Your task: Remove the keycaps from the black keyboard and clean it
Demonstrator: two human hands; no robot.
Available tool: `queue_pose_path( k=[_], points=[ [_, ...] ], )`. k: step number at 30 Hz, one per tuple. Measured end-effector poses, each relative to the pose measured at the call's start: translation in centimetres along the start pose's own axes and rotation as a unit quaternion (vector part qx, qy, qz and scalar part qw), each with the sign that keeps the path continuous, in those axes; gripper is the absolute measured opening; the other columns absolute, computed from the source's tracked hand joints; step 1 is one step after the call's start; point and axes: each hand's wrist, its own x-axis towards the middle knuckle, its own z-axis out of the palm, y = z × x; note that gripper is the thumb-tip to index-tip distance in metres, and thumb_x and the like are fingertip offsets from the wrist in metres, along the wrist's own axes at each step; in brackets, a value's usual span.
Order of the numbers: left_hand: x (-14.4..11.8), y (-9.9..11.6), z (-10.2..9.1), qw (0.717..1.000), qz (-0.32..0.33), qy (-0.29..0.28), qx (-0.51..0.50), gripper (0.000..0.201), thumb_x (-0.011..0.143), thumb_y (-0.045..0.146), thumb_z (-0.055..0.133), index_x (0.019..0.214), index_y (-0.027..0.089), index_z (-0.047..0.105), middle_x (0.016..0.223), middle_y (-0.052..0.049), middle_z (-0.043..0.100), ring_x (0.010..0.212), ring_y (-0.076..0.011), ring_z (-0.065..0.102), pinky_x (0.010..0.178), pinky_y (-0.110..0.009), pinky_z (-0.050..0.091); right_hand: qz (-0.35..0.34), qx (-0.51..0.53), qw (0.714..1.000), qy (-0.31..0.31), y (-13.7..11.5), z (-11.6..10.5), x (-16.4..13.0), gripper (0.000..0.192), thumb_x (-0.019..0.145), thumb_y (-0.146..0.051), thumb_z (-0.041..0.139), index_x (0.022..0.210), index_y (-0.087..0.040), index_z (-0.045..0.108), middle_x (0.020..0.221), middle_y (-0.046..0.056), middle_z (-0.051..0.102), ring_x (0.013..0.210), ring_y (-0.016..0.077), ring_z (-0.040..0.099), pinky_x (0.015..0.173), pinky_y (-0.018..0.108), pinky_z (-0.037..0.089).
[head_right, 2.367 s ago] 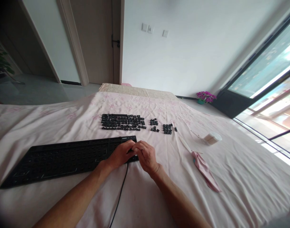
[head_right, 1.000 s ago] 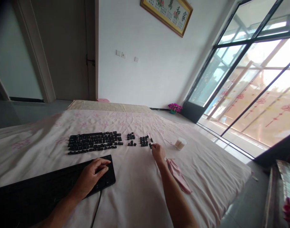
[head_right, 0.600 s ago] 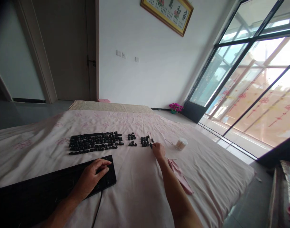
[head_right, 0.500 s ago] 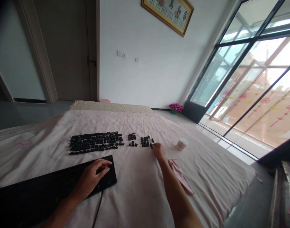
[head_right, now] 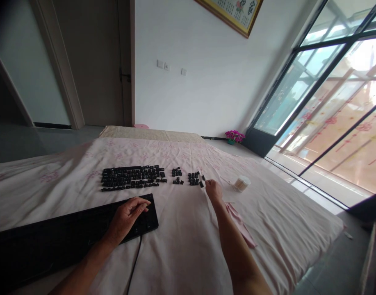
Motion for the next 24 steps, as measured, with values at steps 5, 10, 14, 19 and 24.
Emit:
queue_pose_path(
  k=[5, 10, 14, 19, 24],
  points=[
    [-0.1, 0.9, -0.6, 0.995, -0.017, 0.093, -0.037, 0.026, 0.089, 0.038, 0.052, 0.095, 0.018, 0.067, 0.078, -0.001, 0.067, 0.064, -0.0129, 0.063, 0.067, -0.024, 0.049, -0.073, 0.078, 0.992, -0.068, -3.7, 0.4, -2.5, 0.06, 0.093, -0.05, 0.023, 0.096, -0.013, 0.07, 0.087, 0.011, 0.071, 0.071, 0.0187, 0.063, 0.065, 0.028, 0.046],
    [-0.2, 1.5, -1.6, 0.995, -0.034, 0.092, -0.019, 0.026, 0.088, 0.038, 0.054, 0.094, 0.017, 0.067, 0.075, -0.002, 0.068, 0.06, -0.0127, 0.062, 0.062, -0.023, 0.049, -0.215, 0.115, 0.958, -0.153, -9.6, 0.4, -7.8, 0.054, 0.096, -0.049, 0.023, 0.089, -0.022, 0.07, 0.086, 0.005, 0.068, 0.082, 0.0197, 0.062, 0.076, 0.032, 0.045],
    [-1.1, 1.9, -2.8, 0.998, -0.027, 0.047, 0.025, 0.023, 0.088, 0.035, 0.054, 0.093, 0.019, 0.069, 0.079, -0.002, 0.069, 0.063, -0.0132, 0.064, 0.062, -0.022, 0.05, -0.232, 0.191, 0.93, -0.212, -13.2, 0.5, -11.2, 0.039, 0.094, -0.047, 0.035, 0.098, -0.021, 0.065, 0.079, 0.002, 0.063, 0.07, 0.0155, 0.058, 0.063, 0.027, 0.046],
    [-2.2, 1.5, -4.0, 0.997, -0.031, 0.045, 0.054, 0.021, 0.088, 0.032, 0.053, 0.093, 0.021, 0.07, 0.086, -0.002, 0.07, 0.07, -0.0143, 0.065, 0.065, -0.023, 0.051, -0.197, 0.307, 0.866, -0.341, -14.9, 2.0, -13.9, 0.024, 0.085, -0.039, 0.056, 0.096, -0.018, 0.063, 0.077, 0.001, 0.061, 0.068, 0.0138, 0.059, 0.051, 0.02, 0.045],
    [-2.4, 0.9, -4.4, 0.996, -0.038, 0.044, 0.066, 0.021, 0.088, 0.03, 0.051, 0.095, 0.021, 0.069, 0.087, -0.001, 0.071, 0.069, -0.0145, 0.065, 0.067, -0.024, 0.051, -0.142, 0.33, 0.87, -0.338, -15.4, 3.3, -16.3, 0.02, 0.085, -0.035, 0.055, 0.092, -0.018, 0.061, 0.081, 0.002, 0.064, 0.059, 0.0108, 0.059, 0.046, 0.019, 0.044]
  ],
)
